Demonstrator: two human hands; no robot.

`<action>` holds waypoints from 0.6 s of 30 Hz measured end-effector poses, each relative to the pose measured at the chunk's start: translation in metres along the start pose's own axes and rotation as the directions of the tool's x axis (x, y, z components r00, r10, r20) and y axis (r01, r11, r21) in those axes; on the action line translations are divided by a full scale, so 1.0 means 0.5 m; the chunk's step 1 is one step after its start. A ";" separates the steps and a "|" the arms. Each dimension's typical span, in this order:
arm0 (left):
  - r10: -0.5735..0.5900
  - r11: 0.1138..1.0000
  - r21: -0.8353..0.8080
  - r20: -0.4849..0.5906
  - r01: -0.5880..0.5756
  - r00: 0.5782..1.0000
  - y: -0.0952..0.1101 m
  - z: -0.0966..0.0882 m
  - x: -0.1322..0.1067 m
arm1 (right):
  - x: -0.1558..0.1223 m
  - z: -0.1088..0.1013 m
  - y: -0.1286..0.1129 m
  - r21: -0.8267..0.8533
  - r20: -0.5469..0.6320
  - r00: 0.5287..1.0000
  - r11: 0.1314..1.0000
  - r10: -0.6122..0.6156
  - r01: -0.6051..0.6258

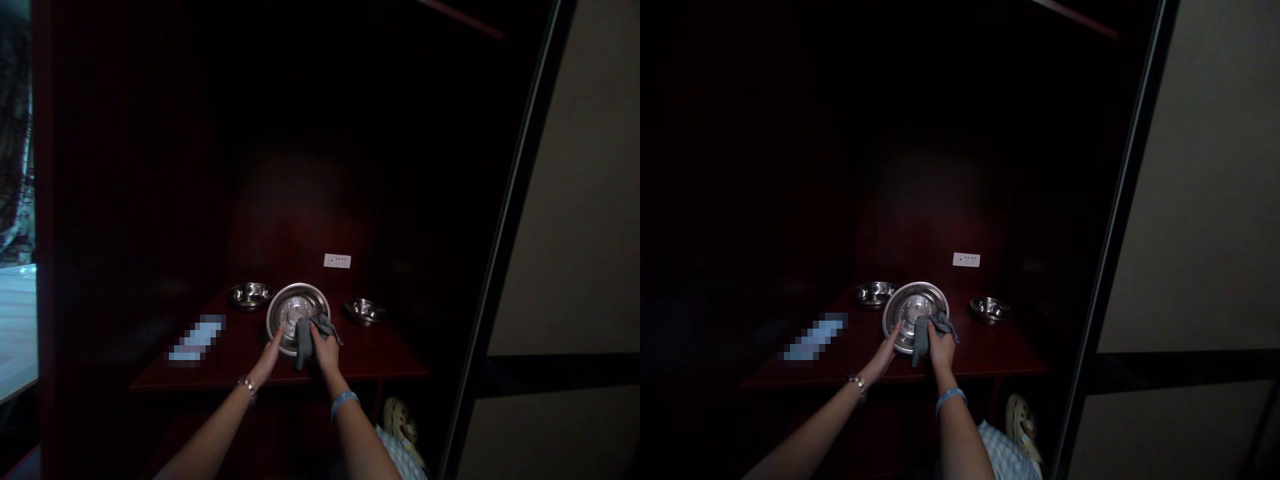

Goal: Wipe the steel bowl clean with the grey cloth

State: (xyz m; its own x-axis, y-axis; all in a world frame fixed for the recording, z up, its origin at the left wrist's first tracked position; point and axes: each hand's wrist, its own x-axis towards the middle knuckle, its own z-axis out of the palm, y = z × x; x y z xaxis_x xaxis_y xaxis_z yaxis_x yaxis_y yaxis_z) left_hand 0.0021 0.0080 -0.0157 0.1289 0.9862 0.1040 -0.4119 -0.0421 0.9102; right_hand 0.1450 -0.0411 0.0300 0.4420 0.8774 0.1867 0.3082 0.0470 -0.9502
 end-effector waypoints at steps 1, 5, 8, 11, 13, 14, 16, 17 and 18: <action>-0.001 1.000 -0.018 -0.022 0.001 1.000 0.000 0.000 0.001 | 0.005 -0.004 0.002 -0.016 0.011 1.000 1.000 0.011 -0.011; 0.011 0.999 -0.049 0.002 -0.011 1.000 -0.004 -0.001 0.004 | 0.016 -0.018 0.003 -0.063 0.038 0.995 0.994 0.091 -0.088; 0.011 0.999 -0.042 0.008 -0.010 1.000 -0.008 -0.003 0.007 | 0.011 -0.024 0.001 0.037 0.117 0.974 0.979 0.193 -0.199; 0.025 0.999 -0.044 0.005 -0.025 1.000 -0.005 -0.003 0.003 | -0.002 -0.024 0.002 0.222 0.238 0.936 0.923 0.261 -0.314; 0.036 0.999 -0.022 0.031 -0.035 0.999 0.002 -0.001 -0.006 | -0.009 -0.021 0.006 0.300 0.292 0.908 0.872 0.301 -0.386; 0.043 0.999 0.006 0.049 -0.044 0.998 0.007 0.002 -0.012 | -0.010 -0.019 0.008 0.323 0.310 0.894 0.848 0.323 -0.419; 0.068 0.993 0.093 0.088 -0.077 0.994 0.017 0.008 -0.024 | -0.011 -0.015 0.014 0.347 0.331 0.872 0.812 0.362 -0.469; 0.083 0.987 0.129 0.105 -0.096 0.991 0.021 0.011 -0.029 | -0.010 -0.012 0.018 0.354 0.334 0.866 0.802 0.372 -0.481; 0.091 0.982 0.157 0.120 -0.109 0.989 0.024 0.014 -0.033 | -0.008 -0.010 0.021 0.359 0.334 0.865 0.798 0.374 -0.484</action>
State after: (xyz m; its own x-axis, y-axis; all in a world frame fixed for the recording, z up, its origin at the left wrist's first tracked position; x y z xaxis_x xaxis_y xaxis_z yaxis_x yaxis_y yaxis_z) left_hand 0.0014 -0.0100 -0.0034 0.1983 0.9519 0.2336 -0.2771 -0.1742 0.9449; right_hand 0.1508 -0.0468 0.0206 0.2165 0.9361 -0.2773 -0.2703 -0.2155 -0.9384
